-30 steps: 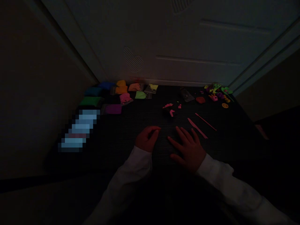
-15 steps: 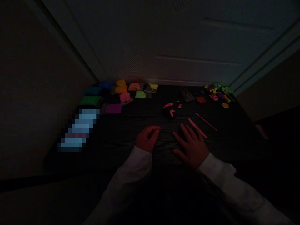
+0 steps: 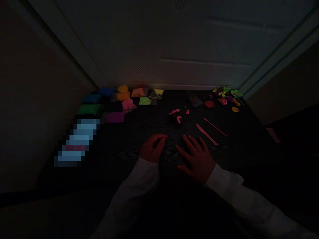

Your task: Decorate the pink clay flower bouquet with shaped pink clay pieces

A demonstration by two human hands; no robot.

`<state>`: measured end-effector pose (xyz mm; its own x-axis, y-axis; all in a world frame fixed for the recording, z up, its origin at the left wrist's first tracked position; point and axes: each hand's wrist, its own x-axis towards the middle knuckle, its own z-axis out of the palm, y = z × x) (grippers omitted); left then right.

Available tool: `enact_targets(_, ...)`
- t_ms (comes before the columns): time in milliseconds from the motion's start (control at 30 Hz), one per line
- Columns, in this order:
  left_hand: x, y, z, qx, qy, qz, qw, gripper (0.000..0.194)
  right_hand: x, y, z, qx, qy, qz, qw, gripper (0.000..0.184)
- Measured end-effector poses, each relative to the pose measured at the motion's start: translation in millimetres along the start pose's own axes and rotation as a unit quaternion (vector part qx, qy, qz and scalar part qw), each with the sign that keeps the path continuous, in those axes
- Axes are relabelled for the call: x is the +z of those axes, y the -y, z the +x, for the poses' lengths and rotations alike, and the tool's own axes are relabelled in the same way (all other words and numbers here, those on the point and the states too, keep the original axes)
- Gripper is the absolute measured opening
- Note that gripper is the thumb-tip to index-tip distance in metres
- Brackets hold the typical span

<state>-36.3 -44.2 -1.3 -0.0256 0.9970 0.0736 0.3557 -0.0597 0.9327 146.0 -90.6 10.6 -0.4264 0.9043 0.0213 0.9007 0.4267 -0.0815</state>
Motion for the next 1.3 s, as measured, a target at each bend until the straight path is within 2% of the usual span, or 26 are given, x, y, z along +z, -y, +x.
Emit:
enact_targets(100, -0.4, -0.4, 0.2, 0.006, 0.004, 0.007, 1.0, 0.017, -0.1, -1.7, 1.2, 0.04, -0.015, -0.014, 0.999, 0.061)
enact_targets(267, -0.1, 0.2, 0.3, 0.003, 0.0, 0.005, 1.0, 0.018, -0.1, -1.2, 2.1, -0.011, -0.002, -0.008, 1.0, 0.062)
enact_targets(433, 0.3, 0.9, 0.4, 0.002, 0.005, 0.006, 1.0, 0.018, -0.7, -3.7, 2.1, 0.031, -0.021, -0.019, 0.999, 0.061)
enact_targets(567, 0.6, 1.2, 0.7, 0.0, 0.002, 0.01, 1.0, 0.017, -0.1, -3.7, 0.7, -0.013, -0.008, -0.006, 1.0, 0.062)
enact_targets(700, 0.6, 1.0, 0.7, 0.002, 0.005, 0.004, 1.0, 0.017, 0.8, -5.3, 1.5, 0.037, -0.02, -0.017, 0.999, 0.061)
enact_targets(867, -0.3, -0.5, 0.6, -0.002, 0.003, 0.019, 1.0, 0.017, 0.7, -3.7, 2.4, -0.01, 0.0, 0.001, 1.0, 0.063)
enact_targets(1000, -0.5, -0.9, 0.6, -0.005, 0.006, 0.015, 1.0, 0.018, -1.4, -5.0, 3.7, 0.046, -0.014, -0.01, 0.999, 0.061)
enact_targets(1167, 0.1, -0.4, 0.8, -0.007, 0.003, -0.002, 1.0, 0.018, -2.8, -2.9, 2.8, -0.008, 0.001, -0.001, 1.0, 0.062)
enact_targets(1300, 0.5, 0.0, 0.6, 0.004, 0.004, -0.002, 1.0, 0.017, -1.4, -4.0, 3.0, 0.038, -0.02, -0.019, 0.999, 0.06)
